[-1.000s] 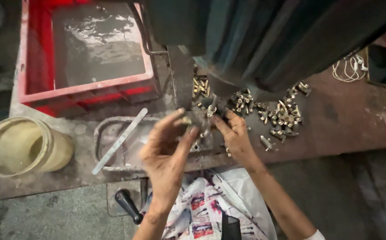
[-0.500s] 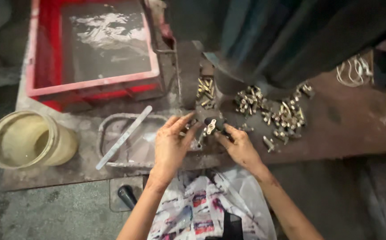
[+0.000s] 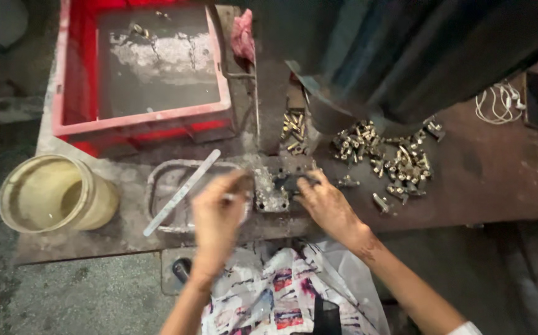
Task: The person repeatedly picks up small brass-colored metal parts from a pile on a workbench and grinds them against a rotating grinding wheel. After grinding, the person places the parts back onto the pile. The process is repeated continuously for the duration of the video.
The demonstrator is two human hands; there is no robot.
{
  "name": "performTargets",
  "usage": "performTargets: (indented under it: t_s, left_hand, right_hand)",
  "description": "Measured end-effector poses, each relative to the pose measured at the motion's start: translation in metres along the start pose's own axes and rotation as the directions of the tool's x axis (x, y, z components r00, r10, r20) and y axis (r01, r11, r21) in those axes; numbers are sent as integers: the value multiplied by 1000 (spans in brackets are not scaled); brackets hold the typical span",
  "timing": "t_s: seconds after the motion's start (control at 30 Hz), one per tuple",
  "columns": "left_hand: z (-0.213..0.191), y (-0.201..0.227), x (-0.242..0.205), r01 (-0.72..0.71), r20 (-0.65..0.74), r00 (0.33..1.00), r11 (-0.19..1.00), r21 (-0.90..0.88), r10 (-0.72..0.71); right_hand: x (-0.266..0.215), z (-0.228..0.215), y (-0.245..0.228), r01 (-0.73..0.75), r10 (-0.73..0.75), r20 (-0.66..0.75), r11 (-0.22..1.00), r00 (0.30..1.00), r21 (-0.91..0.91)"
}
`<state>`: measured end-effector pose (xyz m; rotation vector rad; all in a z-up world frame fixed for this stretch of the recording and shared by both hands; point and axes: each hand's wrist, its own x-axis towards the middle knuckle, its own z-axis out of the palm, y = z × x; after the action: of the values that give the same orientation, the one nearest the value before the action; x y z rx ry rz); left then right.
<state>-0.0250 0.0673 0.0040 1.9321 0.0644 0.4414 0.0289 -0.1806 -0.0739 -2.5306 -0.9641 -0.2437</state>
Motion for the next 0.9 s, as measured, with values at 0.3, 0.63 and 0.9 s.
performTargets:
  t_s: [0.3, 0.63, 0.9]
  left_hand:
    - [65, 53, 6, -116, 50, 990, 972, -207, 128]
    - [90, -7, -27, 114, 49, 994, 865, -488, -103]
    - [301, -29, -7, -642, 421, 767, 564, 520, 485]
  right_hand:
    - [15, -8, -23, -238, 609, 131, 97, 782, 966]
    - [30, -31, -29, -241, 578, 28, 295, 816, 925]
    - [31, -11, 6, -442, 603, -21, 607, 797, 661]
